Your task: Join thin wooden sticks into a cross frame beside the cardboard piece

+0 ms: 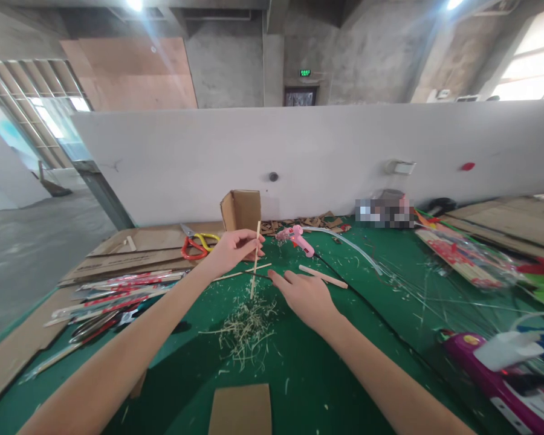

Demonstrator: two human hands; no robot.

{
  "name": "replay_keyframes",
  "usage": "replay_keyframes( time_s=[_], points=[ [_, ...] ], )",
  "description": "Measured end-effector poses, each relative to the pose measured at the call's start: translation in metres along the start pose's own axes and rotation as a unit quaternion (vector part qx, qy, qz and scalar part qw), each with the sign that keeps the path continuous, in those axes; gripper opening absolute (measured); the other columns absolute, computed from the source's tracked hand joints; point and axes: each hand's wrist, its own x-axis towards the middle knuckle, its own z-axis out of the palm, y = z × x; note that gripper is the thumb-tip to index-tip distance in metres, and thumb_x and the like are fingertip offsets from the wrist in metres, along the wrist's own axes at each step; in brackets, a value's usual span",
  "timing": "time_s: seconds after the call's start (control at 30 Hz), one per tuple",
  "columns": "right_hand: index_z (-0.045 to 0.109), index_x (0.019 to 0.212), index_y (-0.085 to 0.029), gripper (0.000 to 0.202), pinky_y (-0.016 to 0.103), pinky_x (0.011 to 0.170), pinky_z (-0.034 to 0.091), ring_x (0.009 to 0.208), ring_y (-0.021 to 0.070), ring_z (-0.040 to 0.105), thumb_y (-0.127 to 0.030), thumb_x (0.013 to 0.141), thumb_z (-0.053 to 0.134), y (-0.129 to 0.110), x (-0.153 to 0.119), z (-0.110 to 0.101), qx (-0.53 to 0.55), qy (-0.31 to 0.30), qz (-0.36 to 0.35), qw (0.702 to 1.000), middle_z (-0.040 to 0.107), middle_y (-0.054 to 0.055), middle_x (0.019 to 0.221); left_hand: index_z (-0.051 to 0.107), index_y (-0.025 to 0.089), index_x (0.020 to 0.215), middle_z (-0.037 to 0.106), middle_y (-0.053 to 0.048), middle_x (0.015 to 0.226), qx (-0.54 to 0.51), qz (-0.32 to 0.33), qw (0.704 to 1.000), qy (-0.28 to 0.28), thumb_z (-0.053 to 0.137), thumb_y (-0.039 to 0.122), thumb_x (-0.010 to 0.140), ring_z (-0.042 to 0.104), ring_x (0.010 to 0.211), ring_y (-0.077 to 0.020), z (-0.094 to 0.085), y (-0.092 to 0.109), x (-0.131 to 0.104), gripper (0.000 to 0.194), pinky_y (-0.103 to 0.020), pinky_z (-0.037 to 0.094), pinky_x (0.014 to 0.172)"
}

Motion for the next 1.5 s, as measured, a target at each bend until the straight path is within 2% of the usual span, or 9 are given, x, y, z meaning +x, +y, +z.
replay_keyframes(
  time_s=[0.23,0.6,0.83,0.97,1.07,1.17,1.23,1.37,1.5],
  points=[
    [0.046,0.122,-0.032,0.033,0.024,0.048,0.020,0.060,0.0094,0.055,-0.027,0.091,0.035,-0.005,-0.002,0.006,0.020,-0.025,-0.011,0.999,0.061,0.001,0.077,0.061,0.015,0.088,0.063,-0.005,0.076,-0.008,-0.006,1.000,0.006,0.054,0.028,0.080,0.064,0.073,-0.0149,-0.004,-0.004,0.002,0.017,-0.028,0.054,0.068],
    [0.041,0.128,-0.031,0.042,0.025,0.049,0.021,0.057,0.0088,0.051,-0.019,0.089,0.033,0.001,0.000,0.001,-0.003,0.030,0.025,0.999,0.061,0.002,0.077,0.063,0.016,0.086,0.064,-0.006,0.075,-0.015,0.000,1.000,0.008,0.054,0.027,0.078,0.065,0.071,-0.0165,-0.003,-0.004,0.002,0.016,-0.029,0.054,0.068],
    [0.042,0.128,-0.033,0.042,0.024,0.048,0.023,0.057,0.0089,0.053,-0.022,0.087,0.038,-0.002,-0.001,0.000,0.019,-0.042,-0.039,0.998,0.061,0.001,0.077,0.064,0.014,0.082,0.063,-0.004,0.073,-0.004,0.022,0.999,0.029,0.053,0.025,0.079,0.065,0.069,-0.0158,-0.009,-0.012,0.006,0.015,-0.029,0.053,0.067],
    [0.038,0.131,-0.031,0.049,0.023,0.050,0.025,0.058,0.0095,0.053,-0.015,0.085,0.036,-0.003,0.000,0.000,0.005,-0.018,-0.016,1.000,0.061,0.003,0.079,0.061,0.014,0.084,0.061,-0.005,0.075,0.005,0.023,1.000,0.009,0.052,0.027,0.082,0.065,0.070,-0.0155,-0.011,-0.013,0.006,0.017,-0.029,0.054,0.067],
    [0.039,0.131,-0.031,0.050,0.022,0.052,0.027,0.058,0.0098,0.053,-0.014,0.085,0.035,-0.004,0.001,0.002,0.006,-0.012,-0.010,1.000,0.062,0.004,0.079,0.058,0.014,0.095,0.061,-0.005,0.078,0.004,0.030,0.999,-0.010,0.050,0.028,0.083,0.065,0.072,-0.0158,-0.010,-0.009,0.003,0.020,-0.030,0.055,0.068],
    [0.042,0.128,-0.031,0.046,0.022,0.052,0.028,0.056,0.0099,0.053,-0.018,0.084,0.039,-0.004,0.002,0.004,0.016,-0.045,-0.054,0.997,0.063,0.004,0.080,0.041,0.019,0.121,0.061,-0.003,0.078,-0.001,0.073,0.997,-0.016,0.049,0.025,0.084,0.065,0.070,-0.0146,-0.008,-0.006,0.001,0.039,-0.030,0.054,0.067],
    [0.041,0.129,-0.030,0.047,0.023,0.051,0.028,0.056,0.0098,0.053,-0.017,0.084,0.039,-0.004,0.002,0.003,0.009,-0.044,-0.054,0.998,0.062,0.005,0.080,0.031,0.022,0.129,0.059,-0.001,0.077,-0.007,0.090,0.996,-0.017,0.049,0.023,0.084,0.065,0.070,-0.0144,-0.007,-0.004,0.000,0.049,-0.030,0.054,0.067],
    [0.034,0.134,-0.030,0.053,0.023,0.051,0.027,0.059,0.0104,0.054,-0.011,0.084,0.035,-0.001,0.002,0.000,-0.019,-0.006,-0.004,1.000,0.061,0.005,0.080,0.032,0.024,0.129,0.057,-0.001,0.078,-0.011,0.089,0.996,-0.018,0.049,0.025,0.084,0.065,0.071,-0.0152,-0.007,-0.006,0.000,0.049,-0.031,0.055,0.068],
    [0.041,0.129,-0.031,0.045,0.022,0.049,0.026,0.056,0.0098,0.054,-0.018,0.085,0.039,-0.001,0.002,0.002,-0.003,-0.044,-0.036,0.998,0.061,0.004,0.077,0.034,0.024,0.124,0.058,0.000,0.077,-0.019,0.079,0.997,0.009,0.051,0.027,0.083,0.064,0.068,-0.0145,-0.009,-0.009,0.002,0.045,-0.031,0.055,0.065]
  ],
)
